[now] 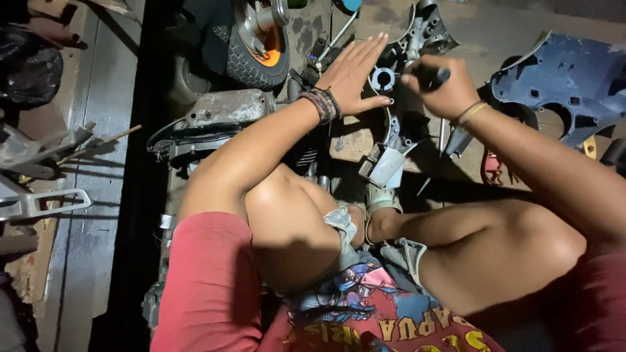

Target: The person is disassembling parts of a motorcycle engine casing using a screwdriver and then cleaning the metal surface with a wire brush.

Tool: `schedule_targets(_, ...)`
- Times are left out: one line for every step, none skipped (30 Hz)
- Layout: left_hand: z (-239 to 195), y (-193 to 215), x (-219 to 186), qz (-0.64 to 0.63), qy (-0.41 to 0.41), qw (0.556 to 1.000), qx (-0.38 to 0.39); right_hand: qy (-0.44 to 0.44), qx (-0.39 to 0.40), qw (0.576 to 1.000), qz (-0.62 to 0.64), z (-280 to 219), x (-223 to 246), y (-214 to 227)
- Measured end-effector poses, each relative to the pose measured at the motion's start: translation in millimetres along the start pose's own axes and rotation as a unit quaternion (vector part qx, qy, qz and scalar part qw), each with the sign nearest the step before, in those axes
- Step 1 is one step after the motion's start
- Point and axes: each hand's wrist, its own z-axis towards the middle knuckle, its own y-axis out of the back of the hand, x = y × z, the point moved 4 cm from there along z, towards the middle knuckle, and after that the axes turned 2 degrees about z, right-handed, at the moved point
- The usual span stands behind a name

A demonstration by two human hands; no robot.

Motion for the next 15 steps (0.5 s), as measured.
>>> schedule_targets(-3, 1, 0, 0.001, -0.001, 1.000, -0.001, 0.000, -0.001, 1.000, -0.001, 5, -5, -3)
schedule_targets(-3, 3, -1, -0.007, -0.005, 1.000, -0.013, 0.029, -0.018, 0.999, -0.005, 9, -9, -3)
schedule_targets(-2, 5, -2, -0.014, -0.009, 1.000, -0.026, 0.057, -0.034, 0.998, -0.008, 13, -13, -2)
schedule_targets(-1, 8, -3, -0.012, -0.014, 0.999, -0.029, 0.058, -0.040, 0.997, -0.012, 15, -9, -3)
schedule_targets(0, 11, -4, 0.000, -0.015, 1.000, -0.026, 0.060, -0.025, 0.997, -0.052, 18, -6, -4)
schedule_targets(0, 12, -6, 0.010, -0.015, 1.000, -0.021, 0.061, -0.011, 0.994, -0.090, 19, -3, -7)
schedule_targets(6, 17, -10, 0.012, -0.020, 0.999, -0.023, 0.060, -0.016, 0.994, -0.093, 22, -2, -5)
schedule_targets(8, 20, -13, 0.021, -0.011, 1.000, -0.004, 0.050, -0.017, 0.994, -0.093, 24, -2, -6)
schedule_targets(10, 22, -15, 0.029, -0.001, 0.999, 0.015, 0.041, -0.018, 0.995, -0.094, 26, -1, -8)
schedule_targets(12, 18, -15, 0.029, -0.004, 0.999, 0.015, 0.038, -0.020, 0.995, -0.094, 27, 1, -6)
schedule_targets(13, 12, -12, 0.011, 0.014, 0.999, 0.030, 0.027, -0.024, 0.995, -0.095, 28, 2, -5)
schedule_targets(16, 8, -9, -0.008, 0.035, 0.998, 0.042, 0.018, -0.027, 0.995, -0.097, 32, 4, -3)
schedule_targets(15, 8, -11, -0.009, 0.036, 0.999, 0.040, 0.018, -0.026, 0.995, -0.099, 32, -2, -9)
schedule_targets(15, 9, -11, 0.000, 0.038, 0.998, 0.042, 0.012, -0.007, 0.994, -0.112, 35, -9, -15)
schedule_targets(16, 11, -11, 0.008, 0.040, 0.998, 0.044, 0.005, 0.011, 0.992, -0.125, 38, -17, -20)
